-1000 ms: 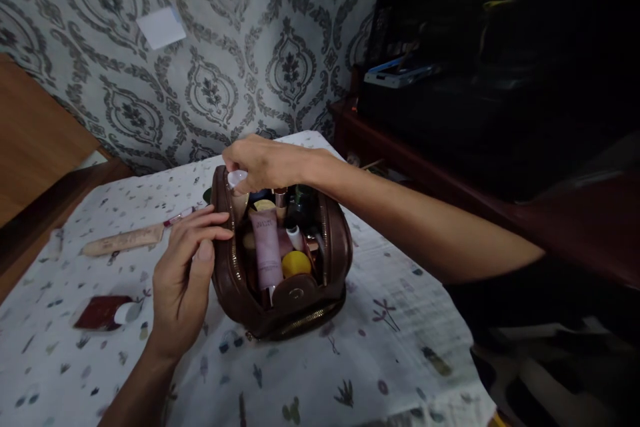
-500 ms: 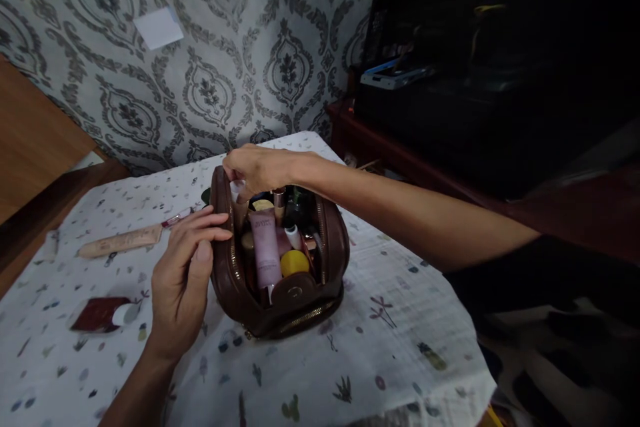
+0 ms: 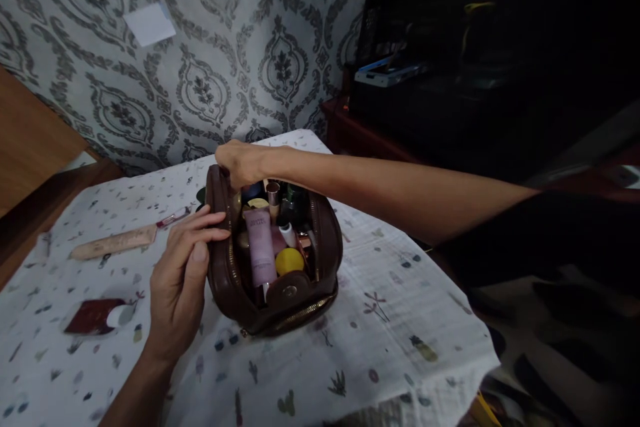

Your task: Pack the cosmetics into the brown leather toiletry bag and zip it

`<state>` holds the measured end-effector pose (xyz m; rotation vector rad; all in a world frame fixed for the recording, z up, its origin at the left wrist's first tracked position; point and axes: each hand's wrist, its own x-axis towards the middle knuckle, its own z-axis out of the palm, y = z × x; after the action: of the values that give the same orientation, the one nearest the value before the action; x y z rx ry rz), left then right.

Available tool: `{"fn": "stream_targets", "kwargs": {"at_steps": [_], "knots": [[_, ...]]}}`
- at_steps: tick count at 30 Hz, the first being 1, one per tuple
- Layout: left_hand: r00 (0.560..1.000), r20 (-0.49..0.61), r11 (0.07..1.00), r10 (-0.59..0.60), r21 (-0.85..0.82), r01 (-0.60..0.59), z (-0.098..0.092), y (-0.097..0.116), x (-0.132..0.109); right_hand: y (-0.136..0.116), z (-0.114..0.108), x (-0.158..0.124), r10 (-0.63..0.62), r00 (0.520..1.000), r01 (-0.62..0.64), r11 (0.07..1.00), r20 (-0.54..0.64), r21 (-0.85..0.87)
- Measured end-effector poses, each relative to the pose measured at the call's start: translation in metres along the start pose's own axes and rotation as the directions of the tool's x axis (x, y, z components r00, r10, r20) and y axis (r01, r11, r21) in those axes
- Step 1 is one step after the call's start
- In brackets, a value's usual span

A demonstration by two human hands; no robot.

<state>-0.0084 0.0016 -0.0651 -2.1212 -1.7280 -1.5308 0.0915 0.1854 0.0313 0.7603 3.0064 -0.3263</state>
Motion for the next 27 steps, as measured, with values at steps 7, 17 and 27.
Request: {"fn": "stream_targets", "kwargs": {"at_steps": [7, 17, 27], "knots": [[1.0, 0.003, 1.0, 0.011, -0.023, -0.011, 0.001, 0.0, 0.0, 0.002, 0.005, 0.008, 0.058, 0.998, -0.057, 0.998, -0.026, 0.024], [0.999, 0.012, 0.999, 0.046, -0.016, -0.046, -0.001, -0.004, 0.002, -0.01, -0.003, -0.009, 0.194, 0.976, -0.211, 0.95, 0.097, 0.23], [0.996, 0.025, 0.996, 0.083, -0.027, -0.082, -0.005, -0.01, 0.0, -0.009, -0.007, -0.022, 0.239, 0.966, -0.258, 0.91, 0.096, 0.324]]}}
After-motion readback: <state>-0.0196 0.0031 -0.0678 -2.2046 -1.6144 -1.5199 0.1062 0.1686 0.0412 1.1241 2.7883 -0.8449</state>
